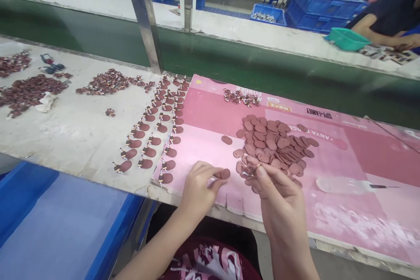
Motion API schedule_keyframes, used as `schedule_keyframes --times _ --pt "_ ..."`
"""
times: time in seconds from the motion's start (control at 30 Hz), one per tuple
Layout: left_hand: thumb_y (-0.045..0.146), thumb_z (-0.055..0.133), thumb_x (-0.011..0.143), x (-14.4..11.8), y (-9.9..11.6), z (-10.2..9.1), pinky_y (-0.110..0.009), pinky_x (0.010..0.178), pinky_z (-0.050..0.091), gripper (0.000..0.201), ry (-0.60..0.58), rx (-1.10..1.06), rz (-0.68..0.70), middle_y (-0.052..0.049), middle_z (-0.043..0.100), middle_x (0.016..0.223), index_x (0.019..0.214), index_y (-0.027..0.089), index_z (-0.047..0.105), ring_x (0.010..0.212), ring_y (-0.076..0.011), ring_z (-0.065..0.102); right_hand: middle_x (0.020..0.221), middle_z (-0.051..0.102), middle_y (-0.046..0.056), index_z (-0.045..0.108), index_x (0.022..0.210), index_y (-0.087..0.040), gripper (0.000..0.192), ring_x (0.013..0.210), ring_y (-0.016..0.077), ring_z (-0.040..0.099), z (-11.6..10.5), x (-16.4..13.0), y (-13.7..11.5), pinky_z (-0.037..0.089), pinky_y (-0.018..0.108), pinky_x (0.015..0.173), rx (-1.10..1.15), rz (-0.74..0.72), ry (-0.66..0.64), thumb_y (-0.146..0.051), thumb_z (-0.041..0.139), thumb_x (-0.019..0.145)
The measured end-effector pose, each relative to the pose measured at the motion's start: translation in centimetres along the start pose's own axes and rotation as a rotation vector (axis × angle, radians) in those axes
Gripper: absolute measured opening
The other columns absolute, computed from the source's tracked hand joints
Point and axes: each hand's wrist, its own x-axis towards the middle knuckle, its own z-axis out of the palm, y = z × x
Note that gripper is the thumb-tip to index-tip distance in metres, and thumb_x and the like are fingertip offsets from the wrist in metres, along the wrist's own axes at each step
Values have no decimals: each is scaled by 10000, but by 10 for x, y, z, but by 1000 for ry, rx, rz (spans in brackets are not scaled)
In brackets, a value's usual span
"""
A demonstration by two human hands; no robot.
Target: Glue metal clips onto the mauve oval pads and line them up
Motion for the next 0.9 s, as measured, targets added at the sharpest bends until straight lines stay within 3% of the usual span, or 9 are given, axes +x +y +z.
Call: schedule_keyframes --times 0.2,0.33,0.43,0.6,0.73,0.9 --pt "138 717 752 2 9 -8 -417 865 534 281 96 41 124 -67 687 1001 1022 210 686 974 -227 606 797 726 73 731 859 -188 232 650 171 679 1 -2 -12 586 270 570 -67 -114 -21 -407 688 799" --pt "149 620 830 1 42 -24 -368 853 526 132 215 -8 179 -56 662 978 937 202 676 960 -196 615 774 722 38 734 869 -215 132 673 163 688 1 -12 -18 590 254 602 -155 -224 34 -325 686 812" --pt "144 636 824 1 69 -31 -368 862 512 99 243 53 273 -53 648 979 892 201 682 977 -196 601 793 717 24 732 872 -236 83 695 158 683 3 -23 -26 596 273 647 -213 -333 75 -268 679 818" --pt "144 645 826 0 90 -29 -361 835 518 98 248 123 355 -43 649 941 853 219 703 947 -193 600 848 703 44 717 899 -234 96 746 177 665 3 -36 -32 586 312 654 -291 -467 119 -206 652 835" --pt "146 640 831 -5 95 -29 -344 819 520 87 214 127 343 -45 635 936 844 215 692 932 -187 600 830 690 26 697 955 -255 190 725 170 643 -4 -40 -30 556 309 642 -315 -611 91 -129 653 819" --pt "152 620 846 -12 103 -32 -296 797 515 65 174 146 315 -48 572 947 851 204 660 939 -170 581 844 698 7 673 1011 -272 297 729 171 649 -6 -44 -28 522 304 634 -406 -747 174 -67 655 798"
